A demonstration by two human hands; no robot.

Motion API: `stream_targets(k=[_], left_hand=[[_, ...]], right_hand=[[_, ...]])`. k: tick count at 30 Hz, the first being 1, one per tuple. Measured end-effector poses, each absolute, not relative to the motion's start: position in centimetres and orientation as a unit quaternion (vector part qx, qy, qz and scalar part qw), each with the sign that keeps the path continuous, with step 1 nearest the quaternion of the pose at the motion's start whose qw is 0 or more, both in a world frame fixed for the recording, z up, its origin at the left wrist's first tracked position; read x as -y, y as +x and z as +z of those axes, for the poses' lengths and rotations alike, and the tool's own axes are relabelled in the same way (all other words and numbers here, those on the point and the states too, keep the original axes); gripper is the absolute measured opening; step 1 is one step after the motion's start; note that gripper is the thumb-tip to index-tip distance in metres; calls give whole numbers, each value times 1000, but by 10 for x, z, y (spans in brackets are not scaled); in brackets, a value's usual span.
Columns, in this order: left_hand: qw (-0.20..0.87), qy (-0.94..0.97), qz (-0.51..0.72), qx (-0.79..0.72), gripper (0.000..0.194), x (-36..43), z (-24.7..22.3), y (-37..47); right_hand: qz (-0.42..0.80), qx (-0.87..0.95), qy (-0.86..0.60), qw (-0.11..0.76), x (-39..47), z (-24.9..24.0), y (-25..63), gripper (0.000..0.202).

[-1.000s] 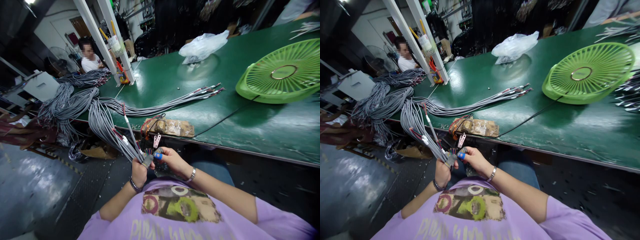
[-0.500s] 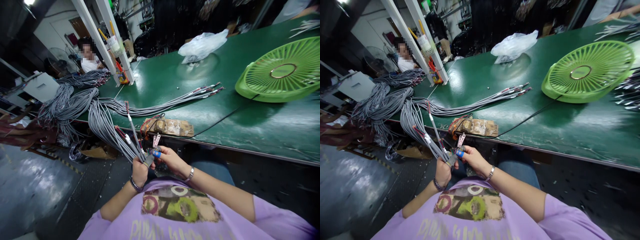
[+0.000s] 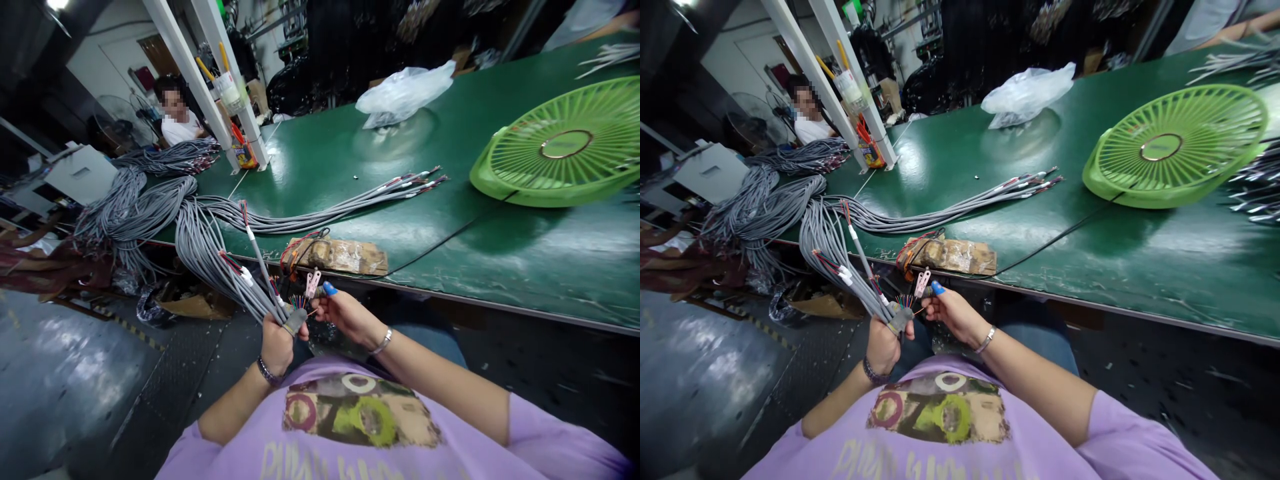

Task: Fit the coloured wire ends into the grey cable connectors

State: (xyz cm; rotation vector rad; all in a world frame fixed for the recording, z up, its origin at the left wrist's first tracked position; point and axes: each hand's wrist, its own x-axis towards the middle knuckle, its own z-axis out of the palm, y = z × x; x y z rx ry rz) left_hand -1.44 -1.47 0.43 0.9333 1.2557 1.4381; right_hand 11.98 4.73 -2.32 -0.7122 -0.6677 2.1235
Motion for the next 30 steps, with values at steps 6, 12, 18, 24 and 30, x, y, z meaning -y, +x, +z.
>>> stream_targets(k=[6,12,18,24,30], left_hand=[[482,400,575,-527,34,7,15,-8],[473,397,570,-542,37,4,12,-4],[482,386,571,-540,32,4,10,-4],[481,388,569,-543,33,7,11,-6],[477,379,582,-538,34,15,9,-10]], right_hand=[[851,230,-258,396,-66,-11,112,38],[855,184,-254,414,-67,-11,106,33],[854,168,-238,432,-66,-9,103,31],[865,161,-235,412,-64,-12,105,36],[874,169,-243,385,-62,-11,111,32]])
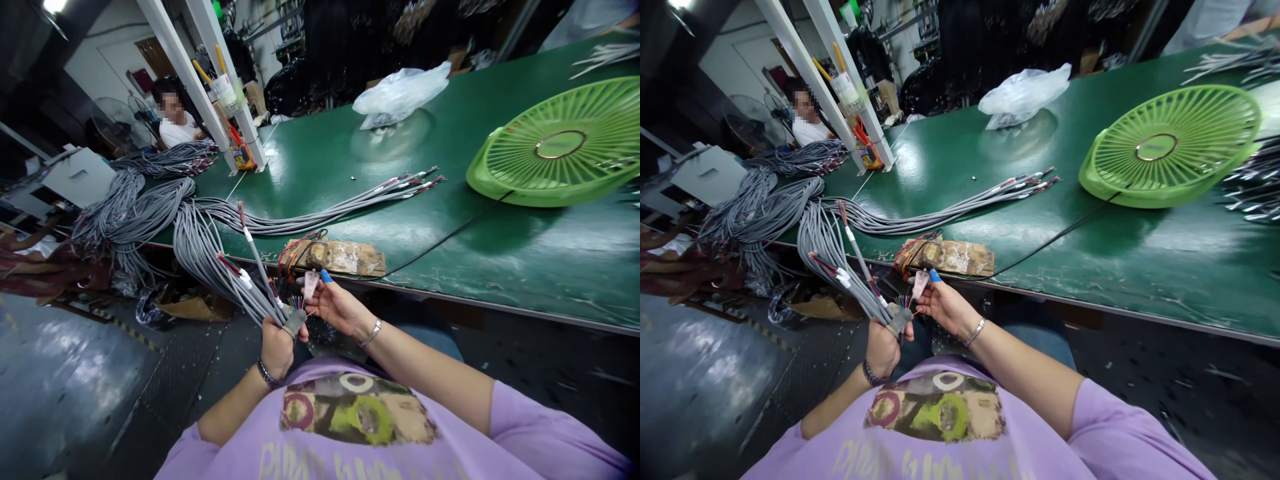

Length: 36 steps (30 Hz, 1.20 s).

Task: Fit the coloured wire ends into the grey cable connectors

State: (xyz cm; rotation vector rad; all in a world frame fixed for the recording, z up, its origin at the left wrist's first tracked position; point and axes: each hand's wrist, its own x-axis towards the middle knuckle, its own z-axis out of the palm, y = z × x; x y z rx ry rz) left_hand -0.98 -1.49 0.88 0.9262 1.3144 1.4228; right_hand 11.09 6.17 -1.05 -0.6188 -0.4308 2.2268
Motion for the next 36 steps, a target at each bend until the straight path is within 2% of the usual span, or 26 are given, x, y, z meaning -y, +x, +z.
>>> stream_targets(k=[5,15,24,33,36], left_hand=[[465,371,599,-536,27,14,6,-9],[441,392,584,-557,35,8,6,-3],[445,385,578,-566,31,8,3,-3],[441,388,600,-543,34,15,0,-8],[439,410,590,-540,34,18,-3,-13]], right_hand=[[848,209,-243,422,-60,-9,112,20],[868,180,-224,404,-65,-16,107,29],[849,154,-236,446,-67,-20,100,27],[885,140,-214,389,-63,-12,106,40],[885,153,-219,382,-63,-11,109,38]])
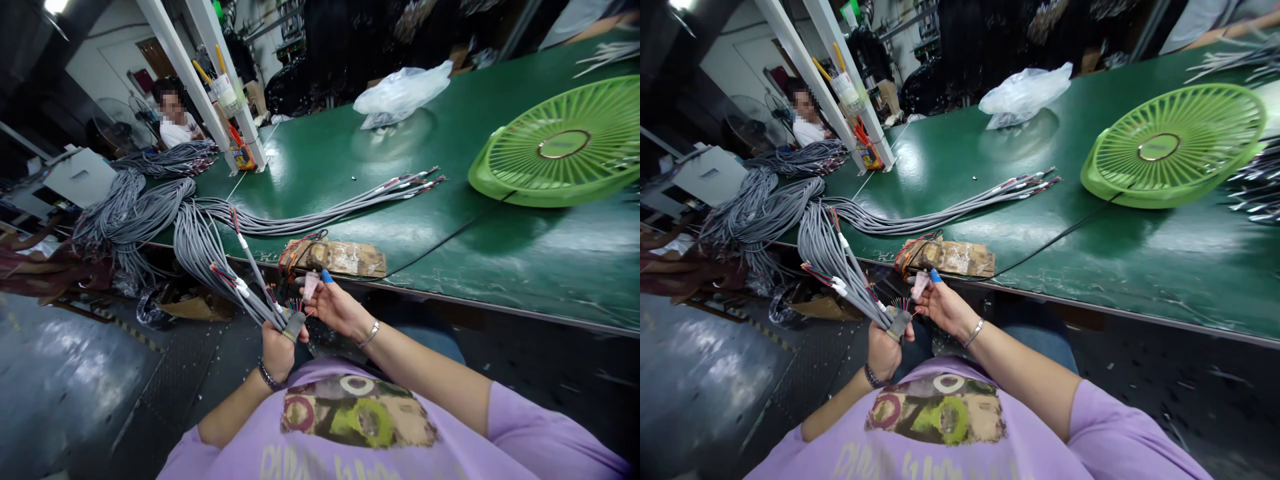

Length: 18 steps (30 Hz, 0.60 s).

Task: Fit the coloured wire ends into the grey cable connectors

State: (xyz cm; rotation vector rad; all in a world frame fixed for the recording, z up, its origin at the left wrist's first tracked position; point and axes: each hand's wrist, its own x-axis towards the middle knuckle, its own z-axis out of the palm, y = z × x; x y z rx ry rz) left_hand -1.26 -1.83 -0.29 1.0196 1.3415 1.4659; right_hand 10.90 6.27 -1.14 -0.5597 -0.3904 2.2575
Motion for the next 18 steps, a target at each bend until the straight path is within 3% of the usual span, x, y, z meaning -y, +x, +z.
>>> stream_targets(k=[5,18], left_hand=[[416,470,546,-555,31,20,2,-16],[340,423,616,-571,31,-1,-2,-9]], right_hand=[[850,212,-242,418,-61,-10,113,26],[841,198,-276,421,-67,-10,109,31]])
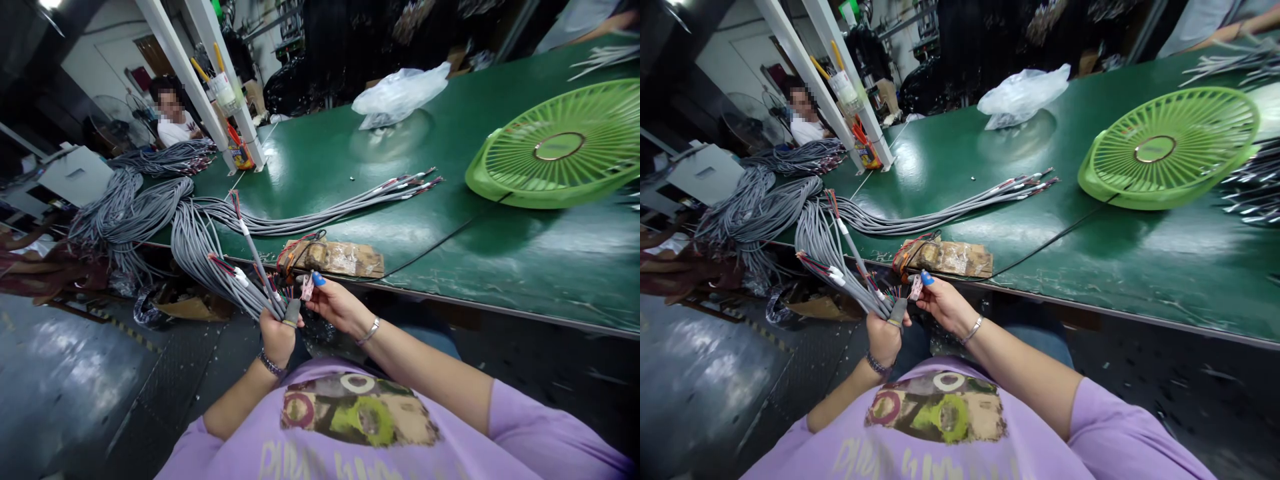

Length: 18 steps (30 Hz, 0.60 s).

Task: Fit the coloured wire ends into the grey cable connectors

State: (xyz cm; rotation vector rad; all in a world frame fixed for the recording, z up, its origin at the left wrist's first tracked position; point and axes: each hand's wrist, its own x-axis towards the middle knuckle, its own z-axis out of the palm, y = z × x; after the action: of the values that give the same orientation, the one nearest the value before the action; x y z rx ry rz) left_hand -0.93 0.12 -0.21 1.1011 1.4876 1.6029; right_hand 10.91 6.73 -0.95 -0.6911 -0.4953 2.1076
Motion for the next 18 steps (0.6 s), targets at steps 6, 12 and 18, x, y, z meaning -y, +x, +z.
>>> stream_targets(k=[6,12,18], left_hand=[[324,452,582,-593,29,5,1,-8],[336,441,579,-598,29,8,3,-8],[359,457,577,-573,33,14,-4,-16]], right_hand=[[840,180,-260,440,-68,-12,107,33],[843,176,-263,436,-64,-10,106,28],[859,149,-273,406,-61,-10,115,31]])
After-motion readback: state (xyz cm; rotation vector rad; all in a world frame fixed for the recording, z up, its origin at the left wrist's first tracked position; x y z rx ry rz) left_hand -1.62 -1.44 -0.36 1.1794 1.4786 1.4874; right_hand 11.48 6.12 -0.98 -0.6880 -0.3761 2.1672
